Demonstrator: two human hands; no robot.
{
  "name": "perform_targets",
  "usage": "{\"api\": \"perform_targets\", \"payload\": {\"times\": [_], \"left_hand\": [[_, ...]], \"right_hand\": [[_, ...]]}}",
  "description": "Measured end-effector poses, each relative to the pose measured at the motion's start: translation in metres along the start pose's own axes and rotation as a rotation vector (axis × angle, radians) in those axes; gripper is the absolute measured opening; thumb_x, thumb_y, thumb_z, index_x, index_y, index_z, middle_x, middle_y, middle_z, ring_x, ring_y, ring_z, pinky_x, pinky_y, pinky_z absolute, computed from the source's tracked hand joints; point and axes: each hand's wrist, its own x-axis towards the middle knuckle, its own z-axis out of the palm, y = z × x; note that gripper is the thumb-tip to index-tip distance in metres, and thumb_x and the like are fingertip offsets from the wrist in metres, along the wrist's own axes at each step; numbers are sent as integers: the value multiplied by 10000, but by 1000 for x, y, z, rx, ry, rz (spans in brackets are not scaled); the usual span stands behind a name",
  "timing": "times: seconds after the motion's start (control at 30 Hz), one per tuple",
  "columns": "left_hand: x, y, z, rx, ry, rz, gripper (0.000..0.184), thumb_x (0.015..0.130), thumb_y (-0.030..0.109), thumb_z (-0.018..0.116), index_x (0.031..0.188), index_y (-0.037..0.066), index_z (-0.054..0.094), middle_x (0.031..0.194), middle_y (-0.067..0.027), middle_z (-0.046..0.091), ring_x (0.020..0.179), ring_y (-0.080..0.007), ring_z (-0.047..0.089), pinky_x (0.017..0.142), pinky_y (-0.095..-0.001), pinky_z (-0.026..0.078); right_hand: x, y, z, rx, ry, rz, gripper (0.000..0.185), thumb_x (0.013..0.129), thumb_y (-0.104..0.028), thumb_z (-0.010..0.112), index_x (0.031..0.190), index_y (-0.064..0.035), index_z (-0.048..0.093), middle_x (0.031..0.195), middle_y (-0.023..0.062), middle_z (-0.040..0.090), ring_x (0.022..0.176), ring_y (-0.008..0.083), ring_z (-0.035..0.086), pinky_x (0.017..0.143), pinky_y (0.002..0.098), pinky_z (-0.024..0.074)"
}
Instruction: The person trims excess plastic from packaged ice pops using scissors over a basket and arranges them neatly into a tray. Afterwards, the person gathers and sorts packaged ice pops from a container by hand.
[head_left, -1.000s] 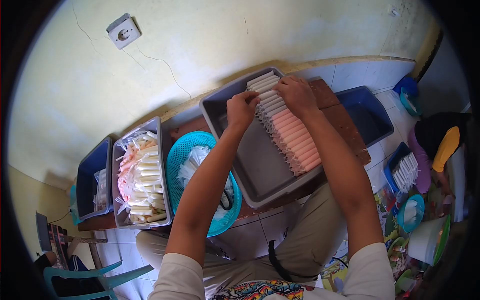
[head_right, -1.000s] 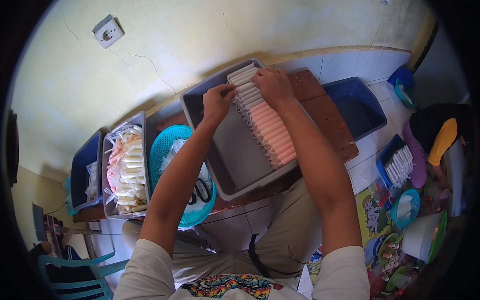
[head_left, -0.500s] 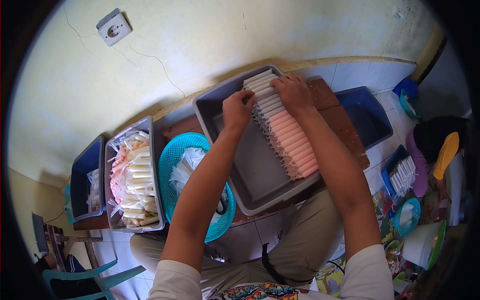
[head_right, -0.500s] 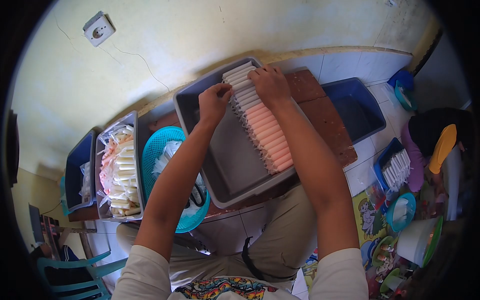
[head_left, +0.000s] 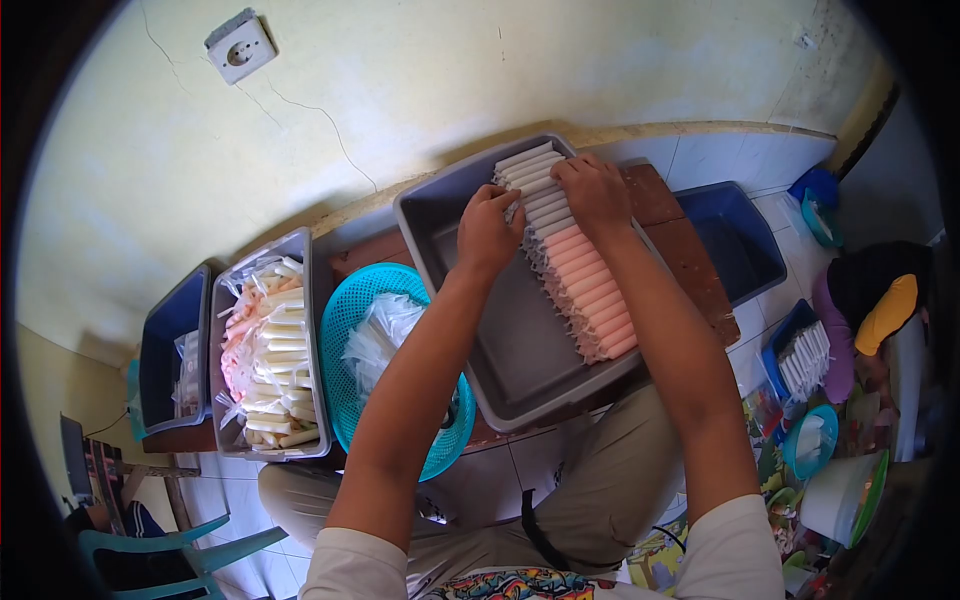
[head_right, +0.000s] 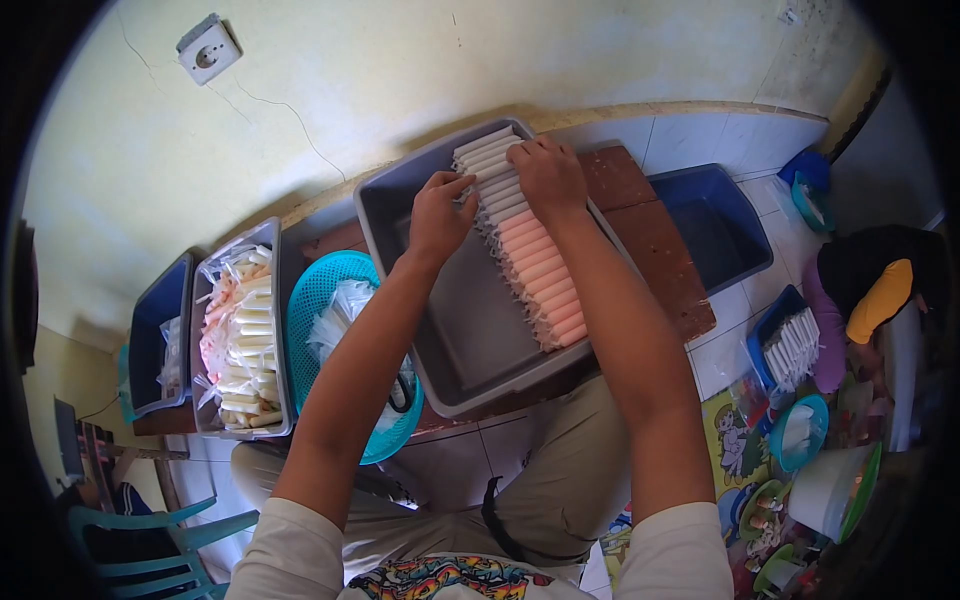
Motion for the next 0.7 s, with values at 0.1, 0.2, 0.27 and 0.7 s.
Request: {"api": "perform_targets", "payload": {"times": [0.1,0.2,0.27,0.7], "left_hand": [[-3,1,0,16,-33,9,358,893,132,805,1244,60,795,1193,-169,716,1097,-356,707,988,-427,558],[-4,3,-1,19,-50,-10,389,889,138,810,1268,56,783,1214,-171,699,1137,-356,693,1006,-428,549],[-4,2,-2,20,-54,-13,395,887,136,811,1273,56,781,1224,-170,693,1141,-355,691,1010,-429,548],[-1,-1,-2,-25,-26,-27,385,885,108,804,1265,58,774,1209,-163,698,1073,-337,717,954,-414,574]], "right_hand": [[-1,1,0,-17,3,-21,219,974,-163,569,1021,-198,780,1069,-24,774,1139,199,677,973,406,512],[-1,1,-2,-3,-29,-12,250,979,-173,550,1053,-163,788,1110,-4,784,1183,214,673,1004,419,511],[-3,0,-2,19,-11,-9,270,978,-152,538,1055,-158,797,1112,-3,783,1189,218,672,1016,424,510],[-4,0,-1,56,1,-3,264,974,-130,550,1065,-143,798,1129,13,785,1202,231,677,1028,439,509]]}}
